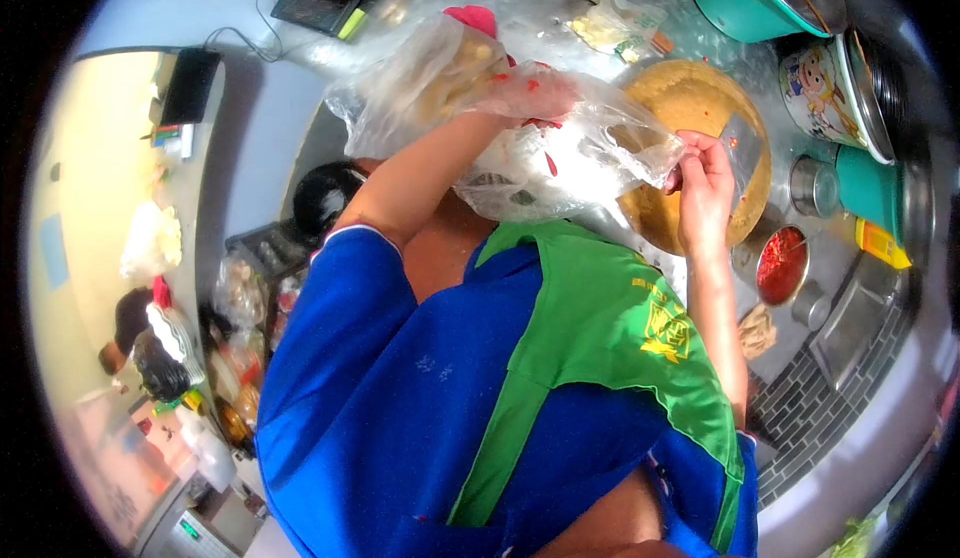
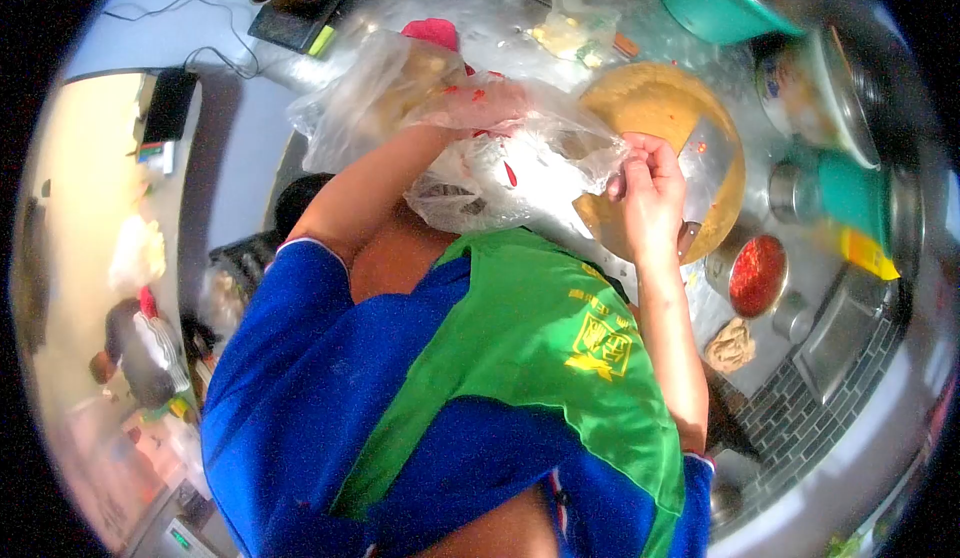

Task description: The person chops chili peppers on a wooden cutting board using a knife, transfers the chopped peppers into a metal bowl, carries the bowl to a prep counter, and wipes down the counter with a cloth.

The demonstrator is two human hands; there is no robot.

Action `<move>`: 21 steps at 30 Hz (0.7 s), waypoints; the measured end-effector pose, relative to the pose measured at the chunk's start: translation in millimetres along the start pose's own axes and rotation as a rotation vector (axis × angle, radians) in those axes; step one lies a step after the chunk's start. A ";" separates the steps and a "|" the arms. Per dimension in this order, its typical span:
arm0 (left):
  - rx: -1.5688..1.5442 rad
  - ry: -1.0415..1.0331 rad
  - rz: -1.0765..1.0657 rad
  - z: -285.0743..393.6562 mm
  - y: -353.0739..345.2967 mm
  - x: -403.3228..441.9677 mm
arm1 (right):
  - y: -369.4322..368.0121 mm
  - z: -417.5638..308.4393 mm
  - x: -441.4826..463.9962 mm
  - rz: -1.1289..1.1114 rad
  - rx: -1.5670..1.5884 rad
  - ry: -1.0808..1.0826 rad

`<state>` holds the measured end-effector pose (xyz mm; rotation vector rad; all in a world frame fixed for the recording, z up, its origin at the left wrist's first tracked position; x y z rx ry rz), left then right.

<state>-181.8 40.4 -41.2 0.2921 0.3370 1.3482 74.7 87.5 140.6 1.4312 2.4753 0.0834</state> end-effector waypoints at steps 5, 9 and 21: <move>-1.377 0.599 0.407 63.2 4.5 -55.1 | 5.6 -5.9 6.9 0.029 -0.029 -0.003; -1.418 0.587 0.353 25.3 -22.0 -72.4 | 6.8 -10.7 10.2 0.032 -0.039 0.033; 0.235 0.188 0.216 35.1 -77.4 -80.9 | -8.8 -14.3 8.6 -0.033 -0.071 0.028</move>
Point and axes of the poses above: each hand's wrist, its own x-axis towards the middle knuckle, its own y-axis out of the back of the hand, z = x × y, the point moved 7 cm from there along x, towards the middle knuckle, and after that the axes turned 13 degrees about -x, right-handed, at the moved point
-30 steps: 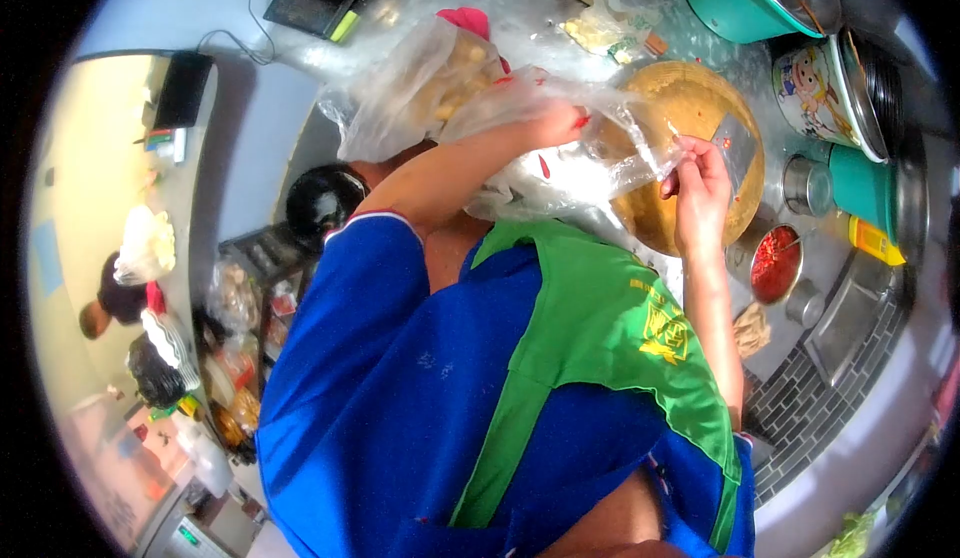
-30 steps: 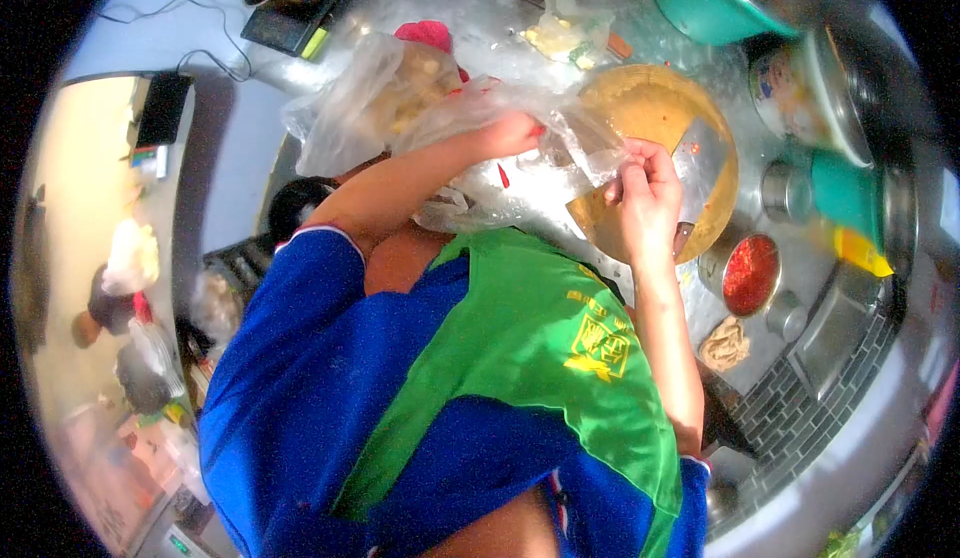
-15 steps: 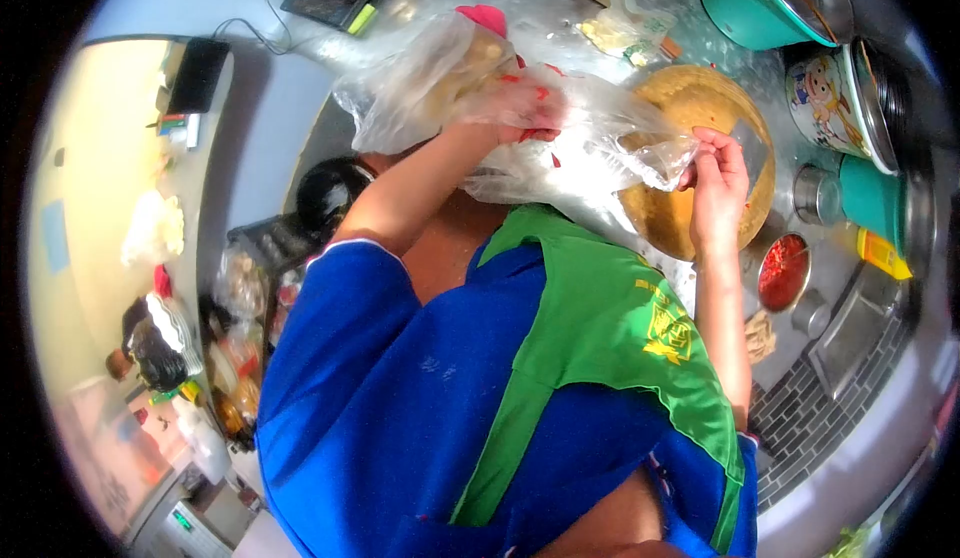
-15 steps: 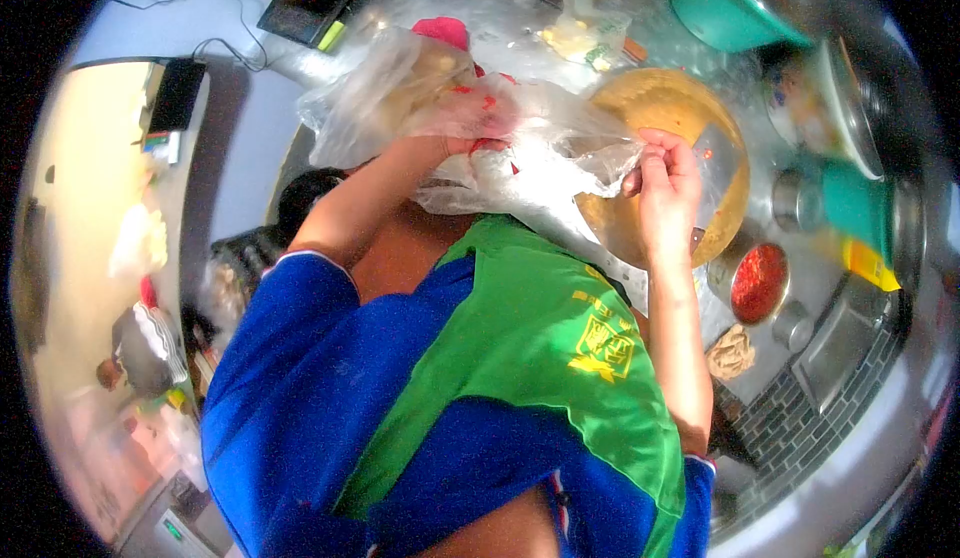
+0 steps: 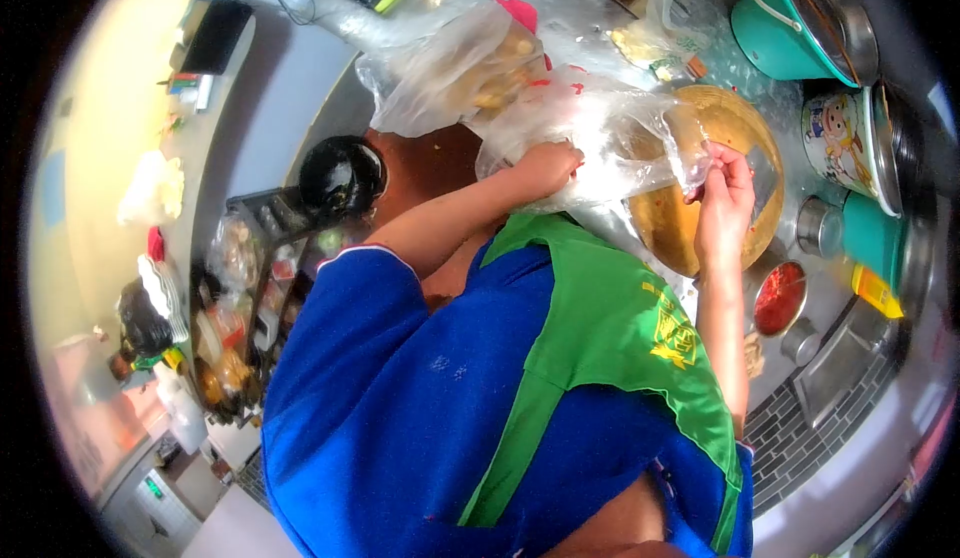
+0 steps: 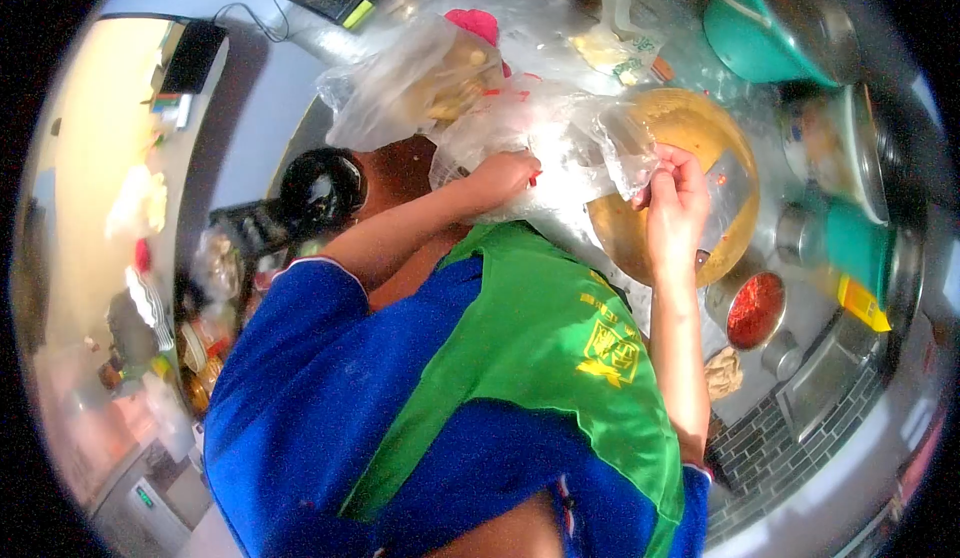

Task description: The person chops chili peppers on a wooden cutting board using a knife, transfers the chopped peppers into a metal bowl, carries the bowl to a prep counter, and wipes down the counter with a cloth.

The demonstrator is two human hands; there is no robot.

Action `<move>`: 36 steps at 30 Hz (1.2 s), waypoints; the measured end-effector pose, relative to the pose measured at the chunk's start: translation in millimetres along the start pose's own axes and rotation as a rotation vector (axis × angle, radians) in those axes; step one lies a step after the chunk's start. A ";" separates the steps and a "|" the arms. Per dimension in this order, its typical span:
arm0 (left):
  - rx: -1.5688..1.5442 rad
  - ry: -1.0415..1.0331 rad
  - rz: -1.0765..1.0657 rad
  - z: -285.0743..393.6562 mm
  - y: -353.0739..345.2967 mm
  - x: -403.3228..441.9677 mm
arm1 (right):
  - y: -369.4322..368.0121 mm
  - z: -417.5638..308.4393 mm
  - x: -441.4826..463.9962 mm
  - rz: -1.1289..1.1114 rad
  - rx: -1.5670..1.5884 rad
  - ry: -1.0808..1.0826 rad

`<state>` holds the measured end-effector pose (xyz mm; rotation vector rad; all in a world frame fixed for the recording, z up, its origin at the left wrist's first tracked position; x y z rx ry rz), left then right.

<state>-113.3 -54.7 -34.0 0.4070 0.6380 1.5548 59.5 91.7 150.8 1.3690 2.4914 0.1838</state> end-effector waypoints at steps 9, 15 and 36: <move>-0.020 0.069 -0.038 -4.5 1.6 -0.8 | -9.4 -12.5 11.0 -0.018 -0.009 0.042; -0.641 0.390 0.207 22.5 79.7 -41.0 | -10.2 -70.8 23.9 -0.046 0.072 0.158; -1.515 0.291 0.821 153.9 70.8 -193.0 | 25.3 -107.6 14.8 -0.208 0.128 0.438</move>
Point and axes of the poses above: each hand's wrist, its own x-axis towards the middle knuckle, its own y-axis out of the back of the hand, z = x × y, the point moved 7 cm from there along x, towards the middle knuckle, and after that the axes turned 13 degrees about -x, right-handed, at the moved point
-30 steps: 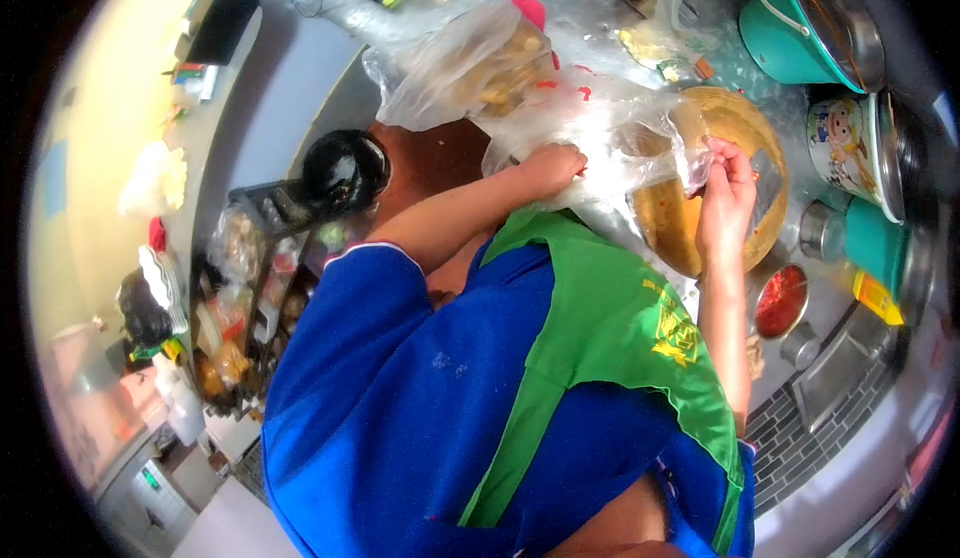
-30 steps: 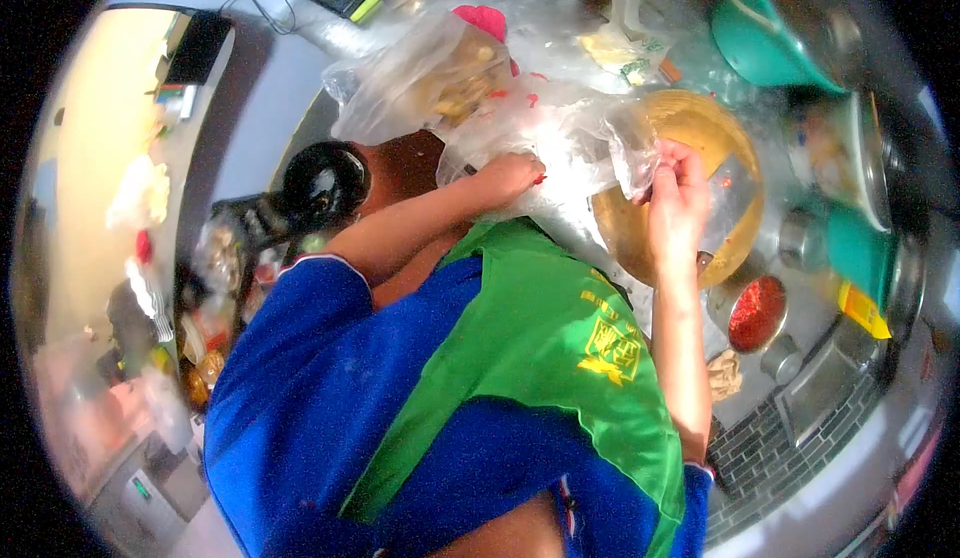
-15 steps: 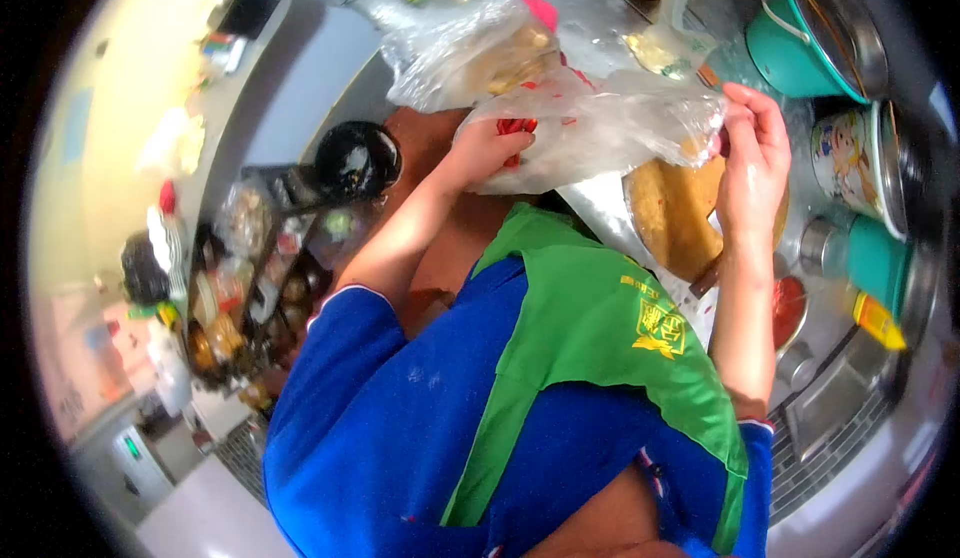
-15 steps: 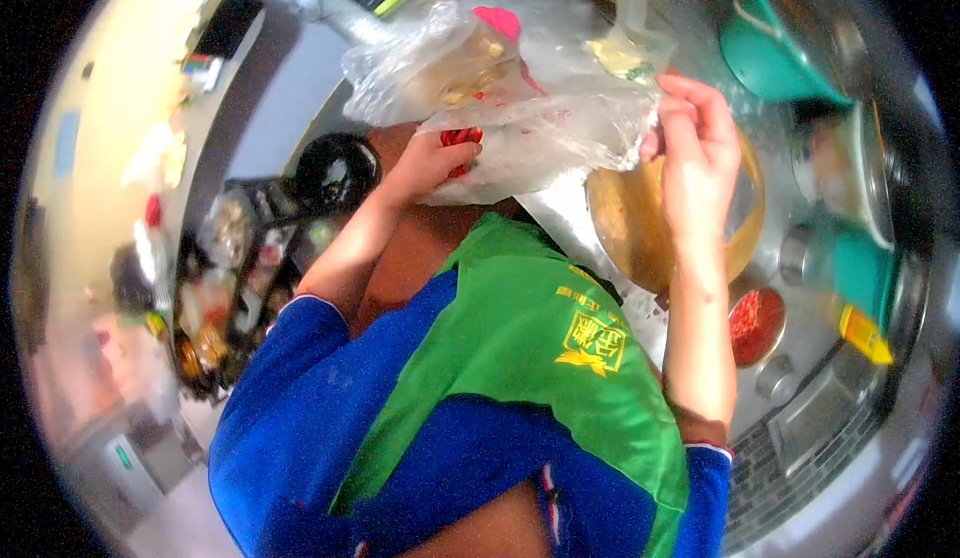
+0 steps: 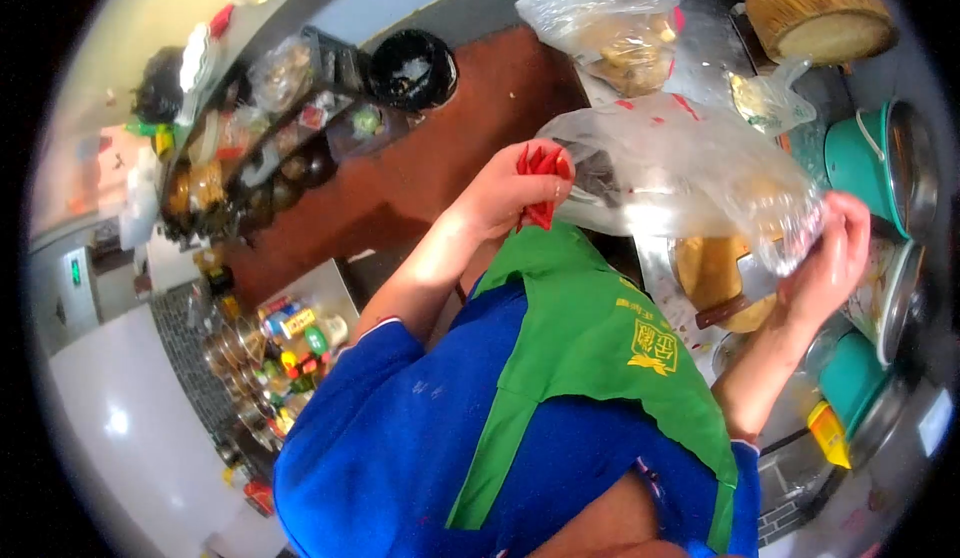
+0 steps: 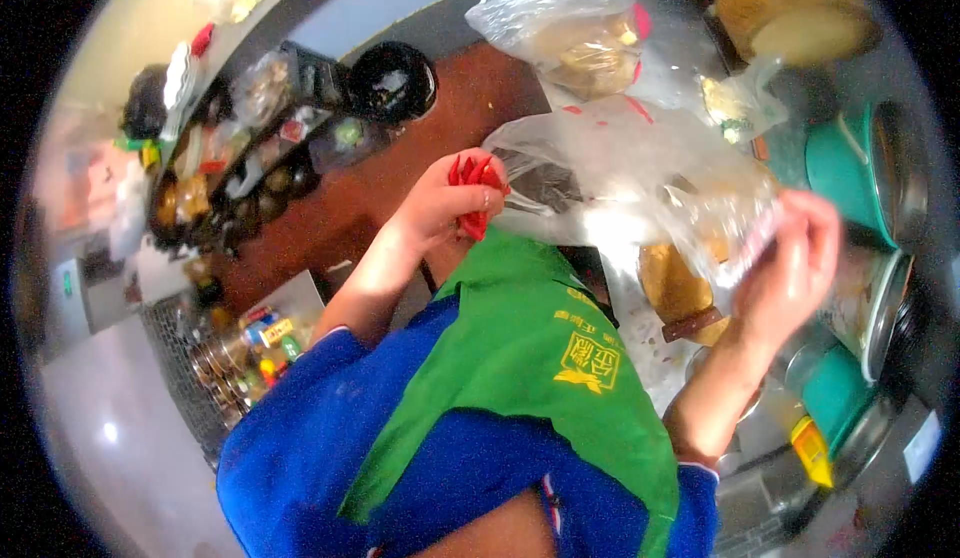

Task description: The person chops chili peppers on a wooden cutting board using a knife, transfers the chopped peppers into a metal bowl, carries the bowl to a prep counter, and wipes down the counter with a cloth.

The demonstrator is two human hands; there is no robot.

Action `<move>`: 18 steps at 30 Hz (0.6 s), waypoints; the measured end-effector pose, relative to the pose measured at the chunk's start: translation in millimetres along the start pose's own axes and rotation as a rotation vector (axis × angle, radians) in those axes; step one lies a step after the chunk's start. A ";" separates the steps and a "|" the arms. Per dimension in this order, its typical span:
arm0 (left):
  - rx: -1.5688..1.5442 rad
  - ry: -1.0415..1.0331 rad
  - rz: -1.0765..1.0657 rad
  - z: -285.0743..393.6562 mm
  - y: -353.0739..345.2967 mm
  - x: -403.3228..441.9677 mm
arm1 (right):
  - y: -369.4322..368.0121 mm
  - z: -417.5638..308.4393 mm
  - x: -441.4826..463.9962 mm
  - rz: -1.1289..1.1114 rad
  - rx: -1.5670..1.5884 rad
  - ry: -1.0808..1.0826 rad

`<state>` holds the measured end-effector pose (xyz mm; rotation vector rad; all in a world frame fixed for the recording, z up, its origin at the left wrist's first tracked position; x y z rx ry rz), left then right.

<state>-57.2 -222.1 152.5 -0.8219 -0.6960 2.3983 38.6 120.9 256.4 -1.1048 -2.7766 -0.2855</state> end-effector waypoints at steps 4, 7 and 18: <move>-0.147 0.056 -0.018 -9.5 15.0 -30.0 | 15.5 13.9 -16.8 -0.053 -0.072 -0.117; -0.246 0.098 -0.065 -17.2 27.5 -31.7 | 11.6 18.5 -22.7 -0.007 -0.127 -0.216; -0.267 0.066 0.101 24.8 201.5 -38.4 | -257.8 -79.2 -59.6 -0.692 0.077 -0.069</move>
Point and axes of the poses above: each hand's wrist, its own x-axis towards the middle knuckle, its own y-axis out of the back of the hand, z = x × y, the point moved 7 cm from there along x, towards the middle knuckle, and after that the axes turned 13 degrees about -x, right-handed, at the moved point
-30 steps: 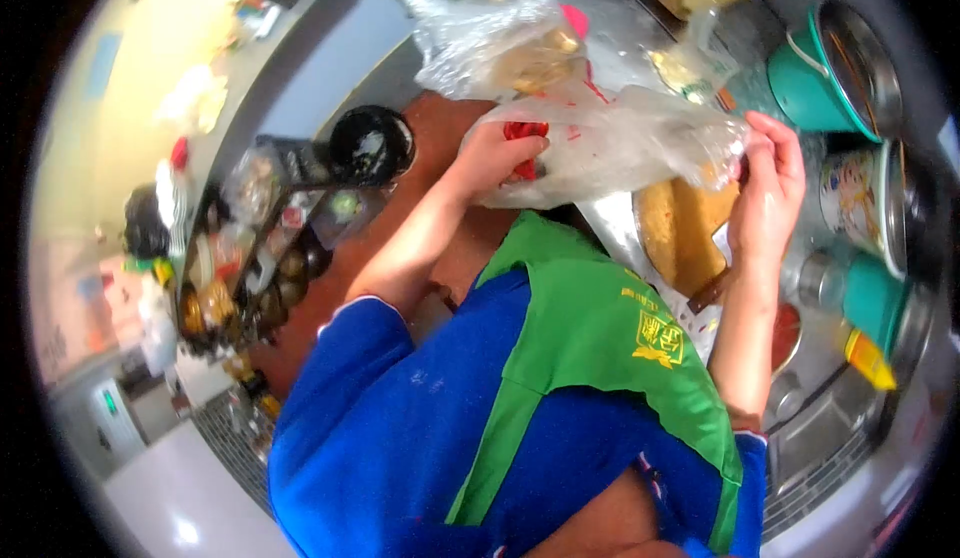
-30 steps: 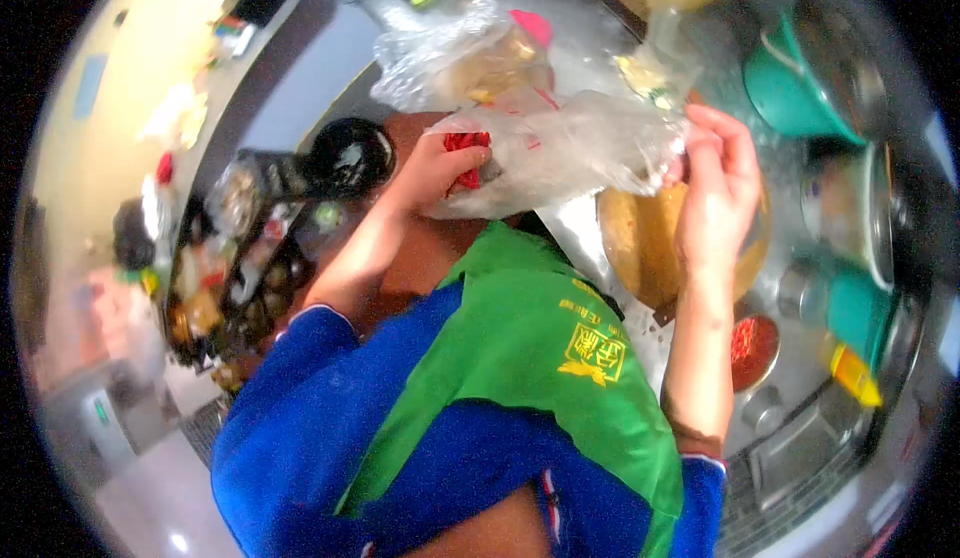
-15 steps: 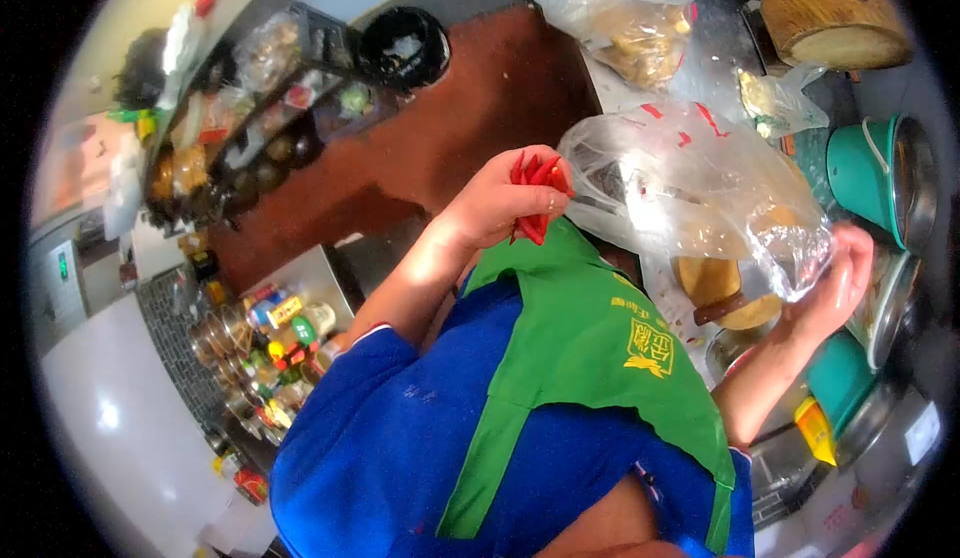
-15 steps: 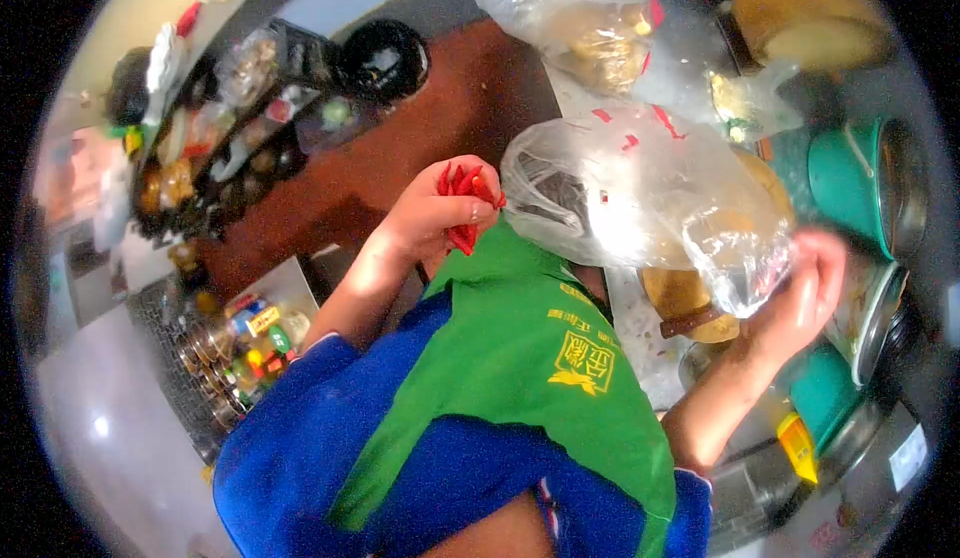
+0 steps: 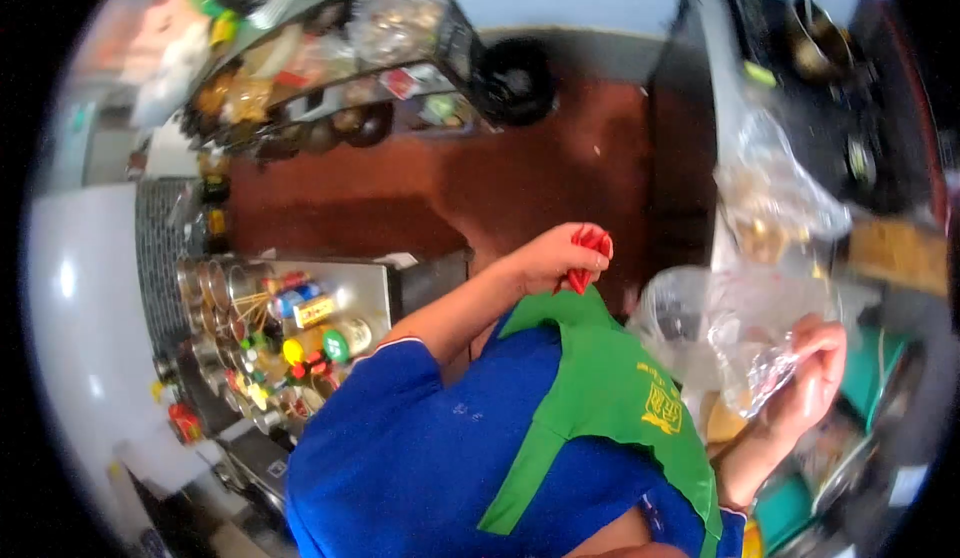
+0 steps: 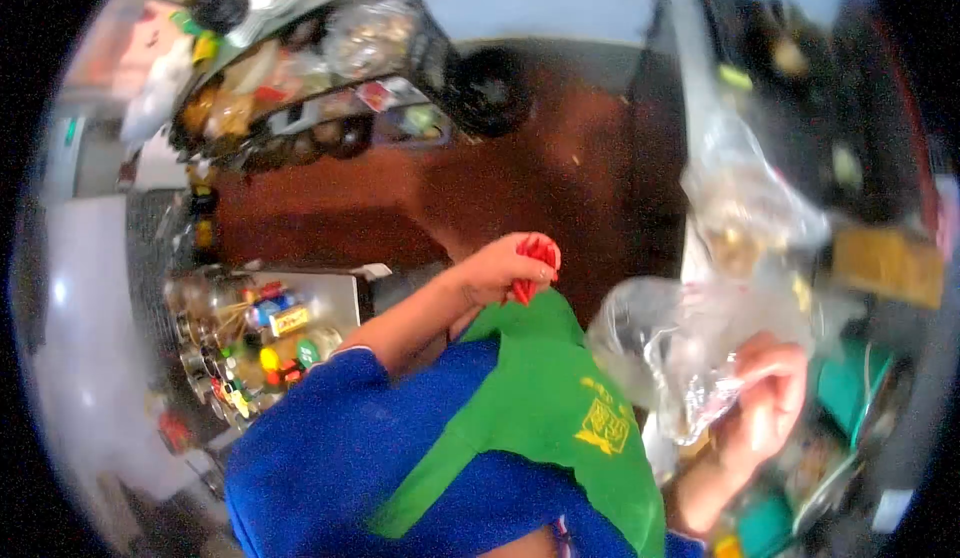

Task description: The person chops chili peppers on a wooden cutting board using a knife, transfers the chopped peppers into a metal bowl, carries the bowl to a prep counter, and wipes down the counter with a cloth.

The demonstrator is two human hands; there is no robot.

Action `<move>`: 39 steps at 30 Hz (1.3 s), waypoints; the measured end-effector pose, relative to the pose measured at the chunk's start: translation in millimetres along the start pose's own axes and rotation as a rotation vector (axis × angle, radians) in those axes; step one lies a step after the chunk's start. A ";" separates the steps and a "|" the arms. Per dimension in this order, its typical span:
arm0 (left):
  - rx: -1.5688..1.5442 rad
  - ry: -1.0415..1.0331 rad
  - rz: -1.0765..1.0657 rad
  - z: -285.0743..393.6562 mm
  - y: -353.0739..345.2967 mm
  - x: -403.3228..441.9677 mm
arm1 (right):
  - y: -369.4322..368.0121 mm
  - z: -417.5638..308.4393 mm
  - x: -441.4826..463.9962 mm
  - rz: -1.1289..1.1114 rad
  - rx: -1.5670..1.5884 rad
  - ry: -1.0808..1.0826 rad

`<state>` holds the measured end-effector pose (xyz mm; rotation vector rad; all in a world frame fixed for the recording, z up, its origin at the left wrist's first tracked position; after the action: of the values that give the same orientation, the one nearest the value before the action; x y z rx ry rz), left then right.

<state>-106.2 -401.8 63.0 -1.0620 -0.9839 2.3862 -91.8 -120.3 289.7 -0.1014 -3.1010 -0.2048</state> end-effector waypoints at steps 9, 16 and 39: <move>-0.061 -0.290 0.261 85.4 125.0 -81.1 | -186.5 32.2 179.7 -0.296 0.130 -0.100; -0.339 -0.437 0.540 66.3 157.8 -130.3 | -258.9 27.6 263.9 -0.469 0.175 -0.098; -0.518 -0.496 0.397 151.7 196.7 -75.7 | -374.3 60.6 381.7 -0.583 0.117 -0.178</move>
<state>-177.0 -649.9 33.4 -0.8970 -1.7813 2.8815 -499.3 -458.5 194.8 0.8340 -3.2128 -0.0240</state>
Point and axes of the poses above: each hand's wrist, its own x-axis towards the middle knuckle, its own y-axis out of the back of the hand, z = x × y, the point moved 7 cm from there along x, towards the middle knuckle, and after that the axes turned 13 degrees about -x, right-handed, at the moved point
